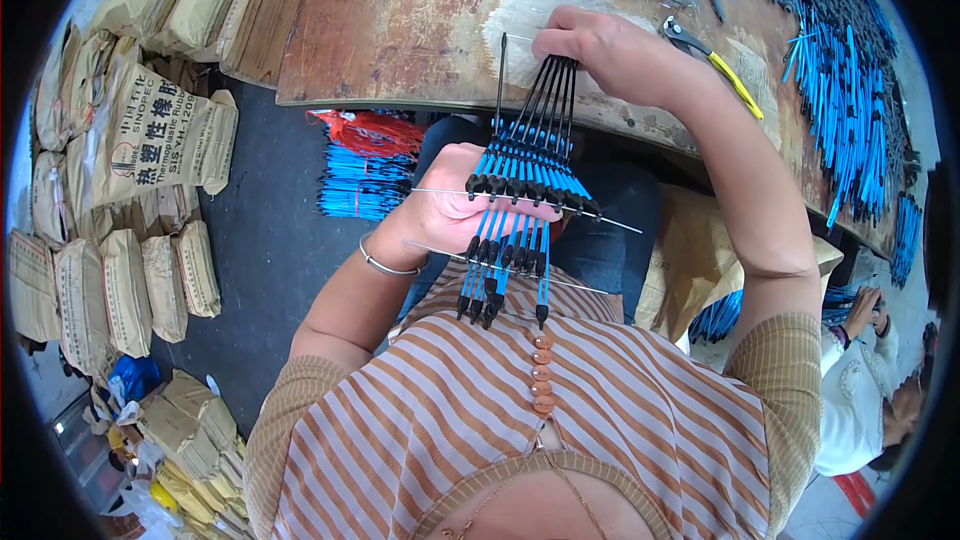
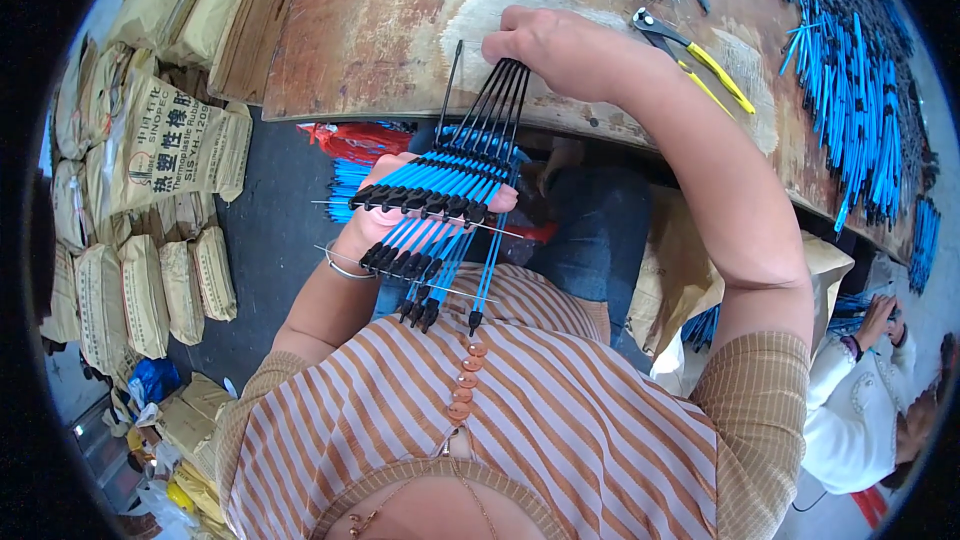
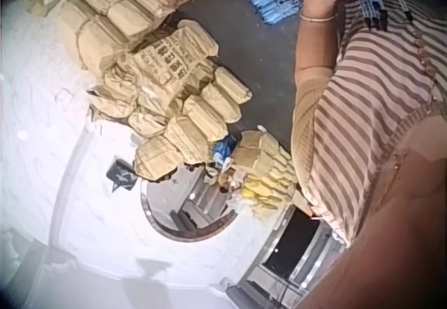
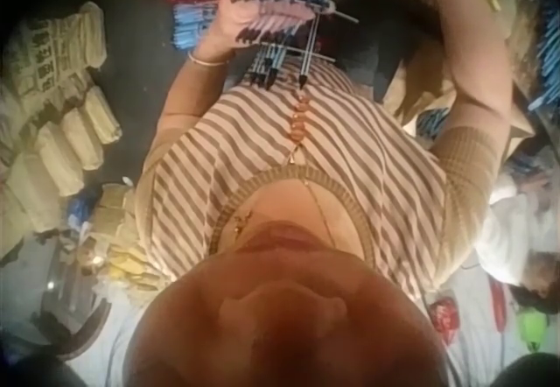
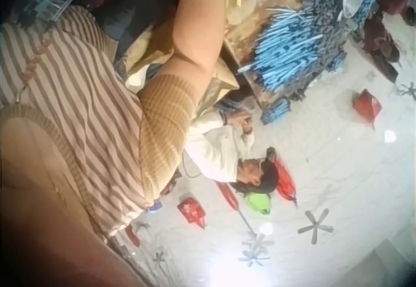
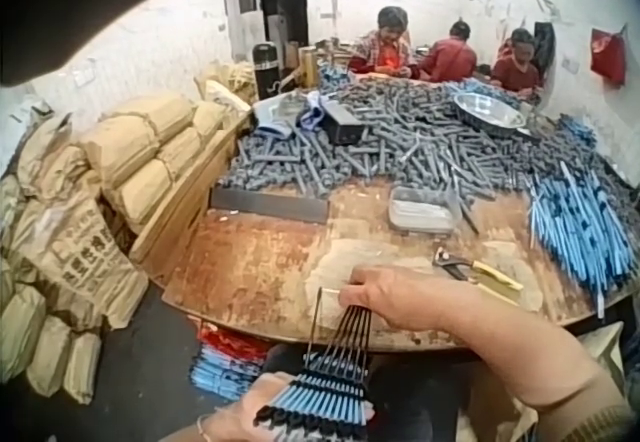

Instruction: The person trims plastic ribs using pliers, bundles and ties a set of ribs with a red string, and threads a wire through another group of ribs to attach a plastic hub.

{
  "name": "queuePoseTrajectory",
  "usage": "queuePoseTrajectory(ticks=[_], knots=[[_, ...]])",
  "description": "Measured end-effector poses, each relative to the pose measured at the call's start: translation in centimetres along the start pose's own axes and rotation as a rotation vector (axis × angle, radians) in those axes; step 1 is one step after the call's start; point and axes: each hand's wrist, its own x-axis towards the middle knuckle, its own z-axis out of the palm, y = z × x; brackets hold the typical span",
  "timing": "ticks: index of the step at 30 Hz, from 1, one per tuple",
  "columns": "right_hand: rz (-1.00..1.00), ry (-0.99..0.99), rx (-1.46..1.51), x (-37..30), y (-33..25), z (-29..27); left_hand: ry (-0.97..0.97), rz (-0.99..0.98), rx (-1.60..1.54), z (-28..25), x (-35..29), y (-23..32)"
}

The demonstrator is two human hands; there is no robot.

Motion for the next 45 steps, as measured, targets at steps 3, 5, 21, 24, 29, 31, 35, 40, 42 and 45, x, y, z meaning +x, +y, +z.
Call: queuePoseTrajectory(ticks=[3,5,21,24,29,31,35,40,42,45], knots=[[-0.003,-0.029,-0.004,0.2,0.0,-0.2,-0.014,-0.008,0.005,-0.2,0.0,0.3],[-0.026,0.019,-0.066,0.4,0.1,0.3,0.037,-0.169,-0.393,0.0,0.0,0.3],[-0.044,0.330,-0.472,-3.0,-6.2,2.2,-0.116,0.112,0.182,2.3,-2.4,1.3],[-0.020,0.385,-0.312,-5.3,-8.5,3.4,-0.237,0.302,0.409,4.3,-4.0,1.7],[-0.124,0.325,0.049,-8.7,-9.4,8.9,-0.354,0.509,0.660,7.6,-6.2,-0.4],[-0.167,0.238,0.245,-9.8,-9.5,12.7,-0.343,0.488,0.646,8.7,-7.8,-2.3],[-0.164,0.139,0.461,-10.1,-9.5,17.5,-0.226,0.125,0.322,9.1,-9.4,-5.3],[0.067,-0.012,0.812,-10.4,-8.5,18.6,0.098,-0.015,0.088,7.7,-6.7,-6.3],[0.066,-0.020,0.754,-10.1,-6.0,22.0,0.324,-0.176,-0.085,7.6,-4.7,-6.6],[0.064,-0.007,0.704,-10.3,-4.7,20.1,0.308,-0.213,-0.202,6.5,-2.9,-7.4]])
